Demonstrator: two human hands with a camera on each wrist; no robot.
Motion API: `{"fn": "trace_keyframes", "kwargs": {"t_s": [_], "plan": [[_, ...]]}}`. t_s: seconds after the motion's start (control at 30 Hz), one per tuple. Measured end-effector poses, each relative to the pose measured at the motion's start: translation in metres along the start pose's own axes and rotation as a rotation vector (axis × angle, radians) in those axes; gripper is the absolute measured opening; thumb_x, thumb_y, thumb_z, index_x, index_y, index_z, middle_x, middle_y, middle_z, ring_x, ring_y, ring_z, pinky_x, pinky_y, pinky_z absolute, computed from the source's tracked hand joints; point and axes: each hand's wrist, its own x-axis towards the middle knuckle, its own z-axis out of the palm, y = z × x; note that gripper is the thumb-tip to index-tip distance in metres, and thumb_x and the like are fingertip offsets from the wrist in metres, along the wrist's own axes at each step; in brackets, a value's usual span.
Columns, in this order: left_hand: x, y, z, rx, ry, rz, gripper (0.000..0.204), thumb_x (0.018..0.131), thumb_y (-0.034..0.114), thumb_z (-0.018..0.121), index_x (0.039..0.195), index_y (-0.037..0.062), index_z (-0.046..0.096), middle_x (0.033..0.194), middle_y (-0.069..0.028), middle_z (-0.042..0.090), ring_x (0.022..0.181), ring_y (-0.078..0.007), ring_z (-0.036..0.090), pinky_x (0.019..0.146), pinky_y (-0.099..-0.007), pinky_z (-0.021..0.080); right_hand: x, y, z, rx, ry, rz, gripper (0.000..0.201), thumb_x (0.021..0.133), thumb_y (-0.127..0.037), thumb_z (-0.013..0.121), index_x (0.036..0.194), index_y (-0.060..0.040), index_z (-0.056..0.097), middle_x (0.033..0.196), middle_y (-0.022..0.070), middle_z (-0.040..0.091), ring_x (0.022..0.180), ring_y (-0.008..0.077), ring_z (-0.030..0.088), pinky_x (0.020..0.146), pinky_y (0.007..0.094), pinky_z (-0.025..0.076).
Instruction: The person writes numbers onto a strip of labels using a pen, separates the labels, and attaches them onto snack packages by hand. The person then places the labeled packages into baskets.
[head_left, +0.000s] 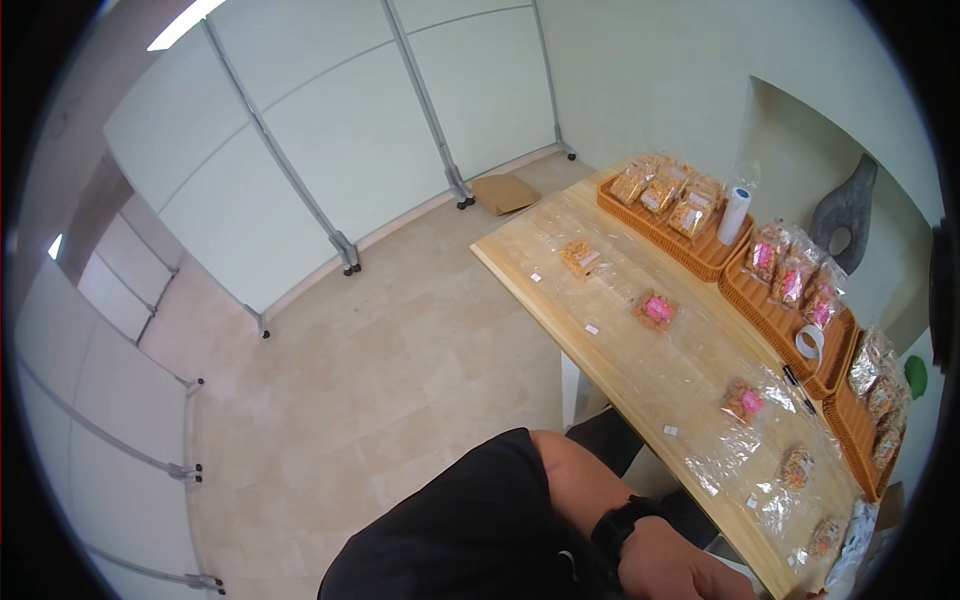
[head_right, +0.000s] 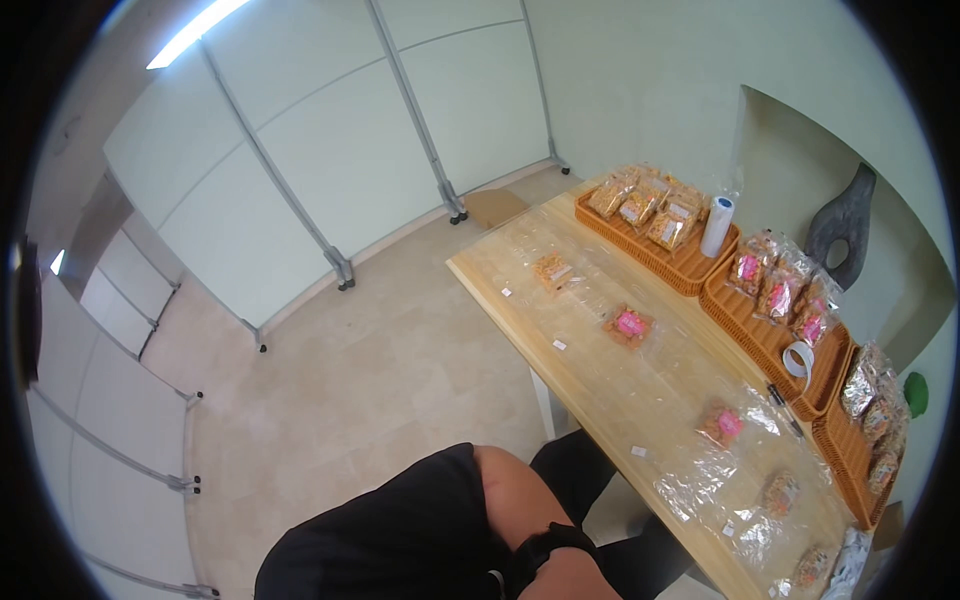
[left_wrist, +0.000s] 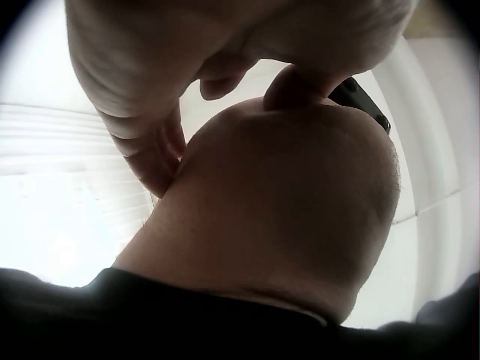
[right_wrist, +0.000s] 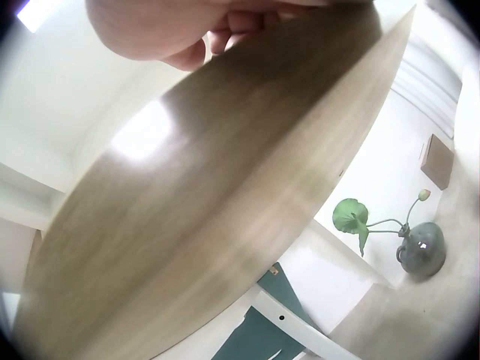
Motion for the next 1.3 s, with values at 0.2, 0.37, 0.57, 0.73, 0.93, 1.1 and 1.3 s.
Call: {"fn": "trace_keyframes", "kwargs": {"t_s": [0.2,0.37,0.57,0.73,0.93,1.1,1.3], "plan": [[-0.012,-0.002,-0.017,-0.083,-0.015,-0.027,0.059,0.099,0.021,0.064,0.143,-0.011,0.043,0.145,-0.0191,0.05,0.13,-0.0214,0.049,0.108,-0.0378,0.042,0.002,0.008,0.003,-0.023,0.06,-0.024,0.044,0.095,-0.04,0.062,0.085,0.0007,0.074,0.074,0.0149,0.068,0.07,0.0276,0.062,0.065,0.0429,0.049],[-0.013,-0.002,-0.037,-0.03,-0.119,-0.264,0.057,0.098,0.02,0.065,0.143,-0.0098,0.044,0.144,-0.0185,0.052,0.13,-0.0224,0.051,0.109,-0.0372,0.043,0.0,0.001,0.004,0.035,0.053,-0.009,0.043,0.095,-0.039,0.063,0.083,0.0008,0.074,0.076,0.0157,0.069,0.07,0.0282,0.062,0.065,0.0431,0.049],[-0.002,-0.018,-0.025,-0.132,-0.015,0.079,0.055,0.099,0.018,0.063,0.143,-0.01,0.044,0.14,-0.0183,0.056,0.124,-0.0223,0.056,0.104,-0.0363,0.046,-0.002,0.001,0.004,0.071,0.061,-0.027,0.039,0.096,-0.034,0.063,0.085,0.0013,0.075,0.077,0.0162,0.07,0.07,0.0279,0.062,0.065,0.0421,0.05],[-0.016,-0.013,-0.049,-0.136,-0.163,-0.194,0.057,0.099,0.018,0.063,0.145,-0.0095,0.042,0.148,-0.0177,0.048,0.132,-0.0225,0.049,0.109,-0.0381,0.042,-0.004,-0.008,0.003,0.084,0.045,0.0,0.04,0.097,-0.035,0.063,0.087,0.0018,0.076,0.078,0.0171,0.071,0.071,0.0285,0.064,0.065,0.0423,0.051],[-0.003,-0.017,-0.028,-0.169,-0.034,0.123,0.057,0.099,0.018,0.064,0.144,-0.0092,0.043,0.144,-0.0189,0.052,0.128,-0.0233,0.053,0.107,-0.0381,0.044,0.001,0.007,0.002,0.055,0.054,-0.017,0.041,0.097,-0.036,0.063,0.088,0.0028,0.075,0.078,0.0174,0.071,0.071,0.0285,0.064,0.064,0.0421,0.051],[-0.011,-0.017,-0.04,-0.212,-0.077,-0.008,0.055,0.098,0.016,0.064,0.144,-0.009,0.044,0.145,-0.0195,0.051,0.13,-0.0247,0.052,0.108,-0.0382,0.043,-0.006,-0.006,0.004,0.054,0.063,-0.023,0.042,0.097,-0.037,0.063,0.087,0.0028,0.075,0.078,0.0171,0.07,0.071,0.0285,0.064,0.064,0.0424,0.051],[-0.011,-0.011,-0.047,-0.085,-0.106,-0.099,0.06,0.098,0.017,0.065,0.145,-0.0106,0.04,0.146,-0.0199,0.051,0.132,-0.0258,0.05,0.109,-0.0391,0.043,0.0,0.007,0.002,0.052,0.063,-0.046,0.041,0.097,-0.036,0.062,0.088,0.0018,0.075,0.08,0.0164,0.07,0.072,0.0287,0.064,0.065,0.0424,0.051]]}}
